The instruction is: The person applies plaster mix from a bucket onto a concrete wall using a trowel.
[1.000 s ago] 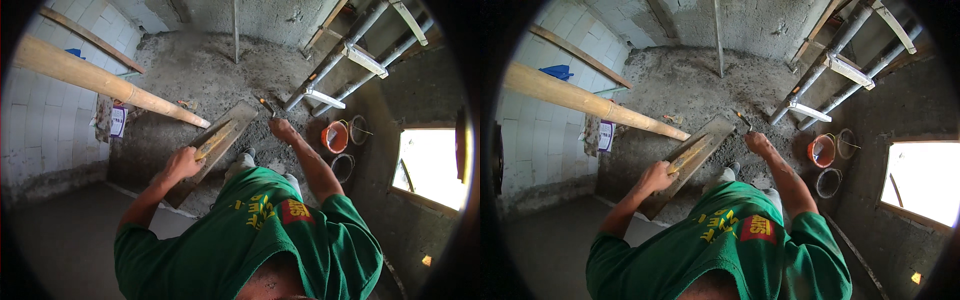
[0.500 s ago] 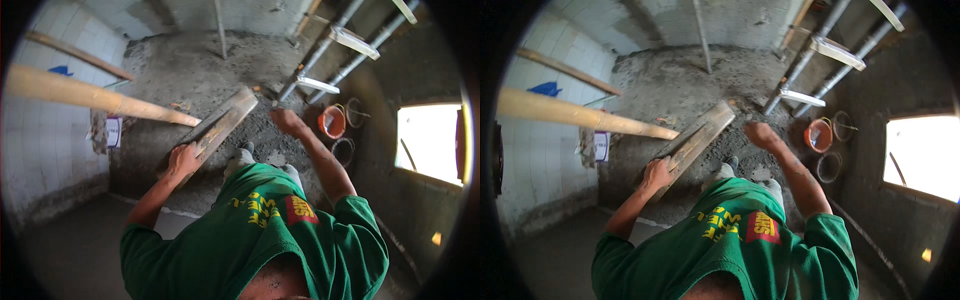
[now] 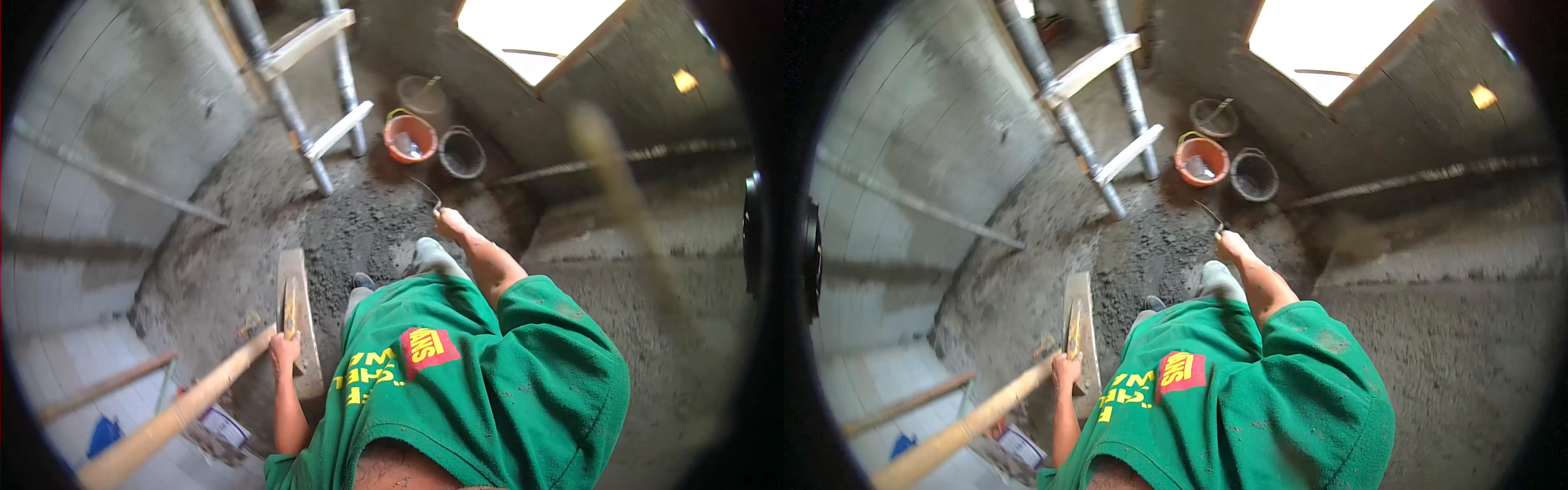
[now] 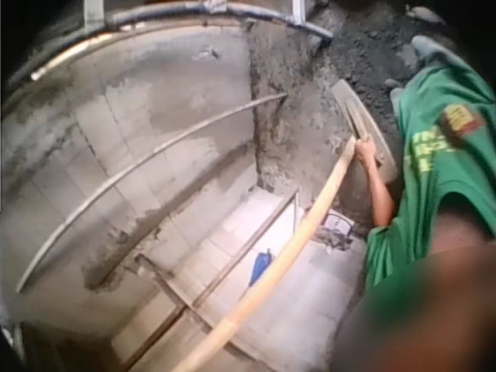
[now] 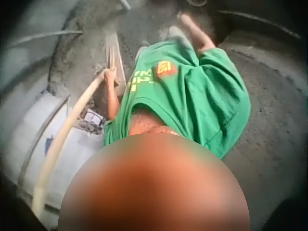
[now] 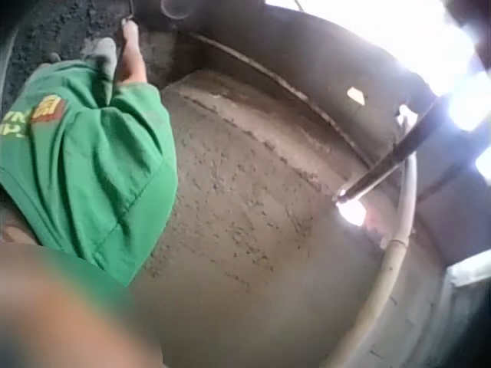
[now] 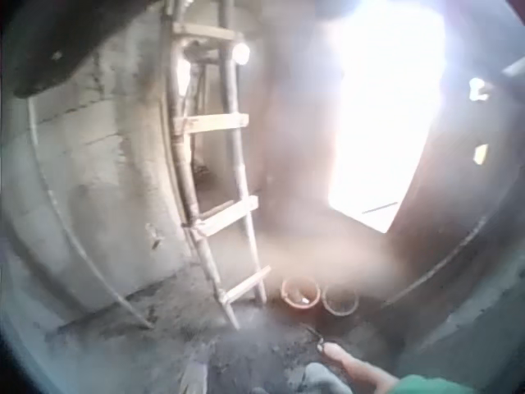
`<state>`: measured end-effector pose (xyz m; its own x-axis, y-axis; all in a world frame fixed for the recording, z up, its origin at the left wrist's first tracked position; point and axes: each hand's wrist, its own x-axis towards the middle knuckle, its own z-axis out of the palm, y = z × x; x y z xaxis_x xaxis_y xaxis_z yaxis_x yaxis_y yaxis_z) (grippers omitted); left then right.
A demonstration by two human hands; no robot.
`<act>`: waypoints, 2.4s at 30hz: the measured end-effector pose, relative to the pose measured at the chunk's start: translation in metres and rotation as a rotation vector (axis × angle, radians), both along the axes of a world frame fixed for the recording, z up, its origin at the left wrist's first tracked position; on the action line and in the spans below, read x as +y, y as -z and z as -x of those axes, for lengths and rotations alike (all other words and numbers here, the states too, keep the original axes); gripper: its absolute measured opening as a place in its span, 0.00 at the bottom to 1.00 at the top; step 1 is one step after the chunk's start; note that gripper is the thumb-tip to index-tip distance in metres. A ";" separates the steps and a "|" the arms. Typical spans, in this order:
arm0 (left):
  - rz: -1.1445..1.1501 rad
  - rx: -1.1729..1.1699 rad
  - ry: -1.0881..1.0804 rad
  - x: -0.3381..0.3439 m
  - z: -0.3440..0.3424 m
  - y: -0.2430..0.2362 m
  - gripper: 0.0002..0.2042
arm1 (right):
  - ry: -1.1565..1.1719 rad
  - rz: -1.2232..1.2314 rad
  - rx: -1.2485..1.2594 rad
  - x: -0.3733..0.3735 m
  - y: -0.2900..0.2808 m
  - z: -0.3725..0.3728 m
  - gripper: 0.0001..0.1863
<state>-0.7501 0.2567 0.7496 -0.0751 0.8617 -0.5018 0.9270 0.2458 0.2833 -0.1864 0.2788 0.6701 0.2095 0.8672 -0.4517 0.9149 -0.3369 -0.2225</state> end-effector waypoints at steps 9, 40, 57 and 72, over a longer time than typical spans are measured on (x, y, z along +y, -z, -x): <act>0.275 0.253 0.113 0.088 -0.046 0.066 0.27 | 0.769 0.590 0.214 -0.274 0.055 -0.042 0.10; 0.402 0.596 0.486 0.342 -0.065 0.385 0.21 | 1.431 0.394 0.886 0.045 0.201 0.056 0.13; 0.272 0.254 0.205 0.360 -0.035 0.755 0.32 | 1.689 0.483 1.153 0.054 0.322 0.090 0.12; 0.534 -0.830 0.205 0.366 -0.741 0.596 0.33 | 1.902 0.073 1.105 -0.025 0.276 -0.009 0.12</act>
<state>-0.0087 0.6223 0.1534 0.5980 0.4655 -0.6525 0.5255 0.3870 0.7577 -0.1778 0.2535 0.3941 0.2552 -0.0159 -0.9668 -0.8642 -0.4521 -0.2207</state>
